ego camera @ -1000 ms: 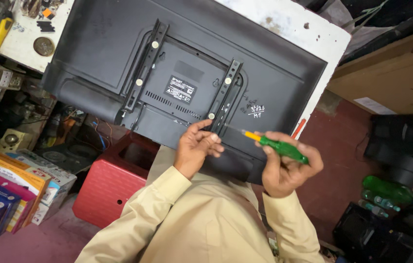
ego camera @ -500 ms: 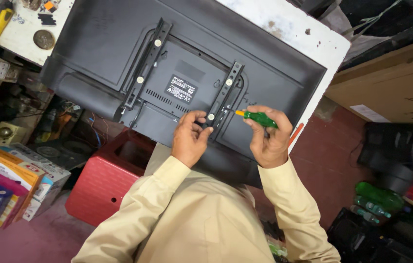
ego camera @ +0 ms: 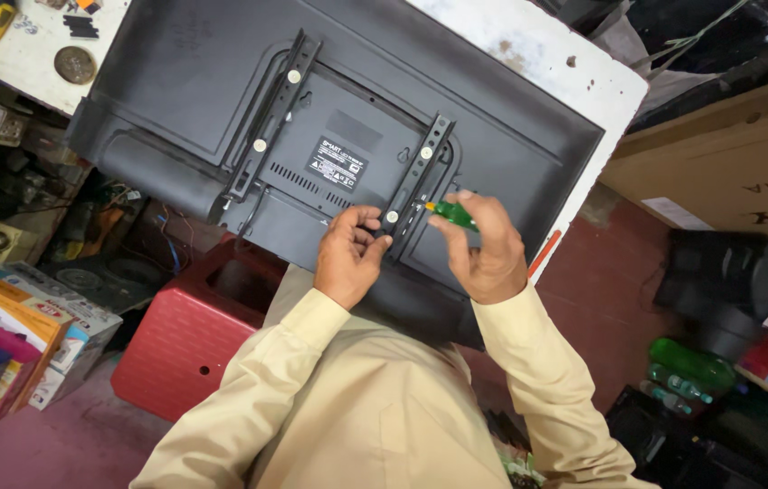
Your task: The person works on the back of a television placed face-down on a workbench, handling the main circuit board and its cables, then repositioning the TV and using a screwdriver to tighten screws on the wall-mount bracket attached to the back panel.
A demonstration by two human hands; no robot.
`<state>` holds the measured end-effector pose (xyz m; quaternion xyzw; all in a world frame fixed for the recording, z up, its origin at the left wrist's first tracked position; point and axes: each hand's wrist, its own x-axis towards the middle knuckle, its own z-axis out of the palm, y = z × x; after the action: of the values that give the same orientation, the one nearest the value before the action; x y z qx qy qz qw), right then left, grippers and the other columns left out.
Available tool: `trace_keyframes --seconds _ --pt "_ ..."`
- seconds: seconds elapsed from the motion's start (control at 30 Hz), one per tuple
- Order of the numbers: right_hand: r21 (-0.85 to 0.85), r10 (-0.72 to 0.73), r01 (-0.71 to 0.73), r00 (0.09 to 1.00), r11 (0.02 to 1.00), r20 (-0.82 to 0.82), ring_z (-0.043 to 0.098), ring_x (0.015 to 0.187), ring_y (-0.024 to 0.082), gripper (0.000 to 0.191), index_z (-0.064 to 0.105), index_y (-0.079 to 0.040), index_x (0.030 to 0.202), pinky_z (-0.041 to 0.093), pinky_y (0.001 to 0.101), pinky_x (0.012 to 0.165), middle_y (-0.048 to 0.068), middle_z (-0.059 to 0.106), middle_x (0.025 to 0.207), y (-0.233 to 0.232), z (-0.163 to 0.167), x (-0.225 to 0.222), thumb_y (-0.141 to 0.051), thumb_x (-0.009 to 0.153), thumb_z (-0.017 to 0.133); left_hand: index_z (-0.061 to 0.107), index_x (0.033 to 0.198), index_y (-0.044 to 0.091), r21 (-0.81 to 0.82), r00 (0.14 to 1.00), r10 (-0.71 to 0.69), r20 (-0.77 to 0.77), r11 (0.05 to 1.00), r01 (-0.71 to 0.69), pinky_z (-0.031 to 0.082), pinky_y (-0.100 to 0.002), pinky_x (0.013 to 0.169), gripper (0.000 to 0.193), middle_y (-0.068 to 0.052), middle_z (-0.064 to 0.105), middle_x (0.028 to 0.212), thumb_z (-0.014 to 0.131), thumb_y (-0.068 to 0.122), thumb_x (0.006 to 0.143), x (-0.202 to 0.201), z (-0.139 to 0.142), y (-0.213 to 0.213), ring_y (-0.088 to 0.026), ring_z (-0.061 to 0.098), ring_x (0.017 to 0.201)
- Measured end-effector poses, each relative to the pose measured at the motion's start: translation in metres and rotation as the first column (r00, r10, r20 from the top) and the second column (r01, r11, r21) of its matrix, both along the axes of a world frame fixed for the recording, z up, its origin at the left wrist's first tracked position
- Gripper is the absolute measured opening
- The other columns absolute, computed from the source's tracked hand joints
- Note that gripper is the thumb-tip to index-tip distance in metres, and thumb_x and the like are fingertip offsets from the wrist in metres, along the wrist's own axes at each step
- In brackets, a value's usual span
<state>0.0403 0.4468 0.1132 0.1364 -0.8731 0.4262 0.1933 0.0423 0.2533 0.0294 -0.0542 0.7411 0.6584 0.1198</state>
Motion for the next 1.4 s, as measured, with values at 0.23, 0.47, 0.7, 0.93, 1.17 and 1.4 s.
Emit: trace_keyframes --seconds 0.23,0.47,0.7,0.93,1.17,1.4 --pt "-0.019 -0.054 0.053 0.998 0.998 -0.044 0.069 0.124 0.043 0.049 0.054 0.005 0.144 0.061 0.0451 0.104 0.03 0.063 0.138 -0.005 0.028 0.002 0.017 0.096 0.059 0.062 0.121 0.002 -0.069 0.999 -0.012 -0.049 0.998 0.009 0.055 -0.024 0.061 0.042 -0.011 0.06 0.114 0.077 -0.002 0.083 0.0 0.003 -0.005 -0.011 0.063 0.069" --pt "-0.112 -0.298 0.285 0.946 0.952 -0.127 0.073 0.089 0.022 0.033 0.073 -0.001 0.106 0.058 0.0296 0.079 0.013 0.069 0.099 -0.008 0.024 0.001 0.004 0.081 0.094 0.062 0.118 0.002 -0.107 0.998 -0.014 -0.059 0.994 0.008 0.056 -0.025 0.063 0.04 -0.01 0.061 0.117 0.078 0.0 0.082 0.002 0.005 -0.007 -0.012 0.064 0.071" --pt "-0.208 -0.321 0.297 0.942 0.932 -0.095 0.075 0.096 0.021 0.029 0.069 -0.005 0.107 0.062 0.0314 0.084 0.013 0.069 0.104 -0.012 0.024 0.003 0.007 0.089 0.088 0.062 0.118 0.0 -0.05 1.0 -0.018 0.004 0.999 0.018 0.059 -0.025 0.066 0.036 -0.01 0.059 0.119 0.076 -0.002 0.085 0.006 0.009 -0.014 -0.013 0.066 0.077" --pt "-0.412 -0.357 0.346 0.932 0.843 0.053 0.072 0.094 0.016 0.018 0.059 -0.003 0.09 0.058 0.0249 0.076 0.011 0.069 0.117 -0.015 0.02 -0.001 0.002 0.086 0.075 0.062 0.12 -0.002 -0.016 1.0 0.002 0.015 1.0 -0.002 0.061 -0.026 0.067 0.038 -0.011 0.06 0.122 0.075 -0.003 0.085 0.01 0.006 -0.015 -0.014 0.07 0.081" --pt "-0.265 -0.405 0.366 0.907 0.892 -0.111 0.066 0.094 0.018 0.031 0.055 0.001 0.087 0.057 0.0278 0.084 0.01 0.062 0.101 -0.018 0.02 -0.002 0.006 0.083 0.086 0.063 0.12 -0.002 -0.002 0.999 -0.015 0.041 1.0 0.016 0.061 -0.026 0.067 0.037 -0.011 0.06 0.118 0.074 -0.004 0.085 0.011 0.006 -0.017 -0.013 0.07 0.081" --pt "-0.189 -0.432 0.403 0.889 0.896 -0.152 0.068 0.093 0.019 0.033 0.058 0.002 0.087 0.058 0.0314 0.085 0.011 0.06 0.096 -0.016 0.022 -0.005 0.007 0.084 0.091 0.064 0.12 -0.001 -0.013 0.997 -0.026 0.066 1.0 0.027 0.062 -0.026 0.068 0.037 -0.01 0.061 0.118 0.074 -0.003 0.084 0.009 0.007 -0.018 -0.014 0.069 0.081"
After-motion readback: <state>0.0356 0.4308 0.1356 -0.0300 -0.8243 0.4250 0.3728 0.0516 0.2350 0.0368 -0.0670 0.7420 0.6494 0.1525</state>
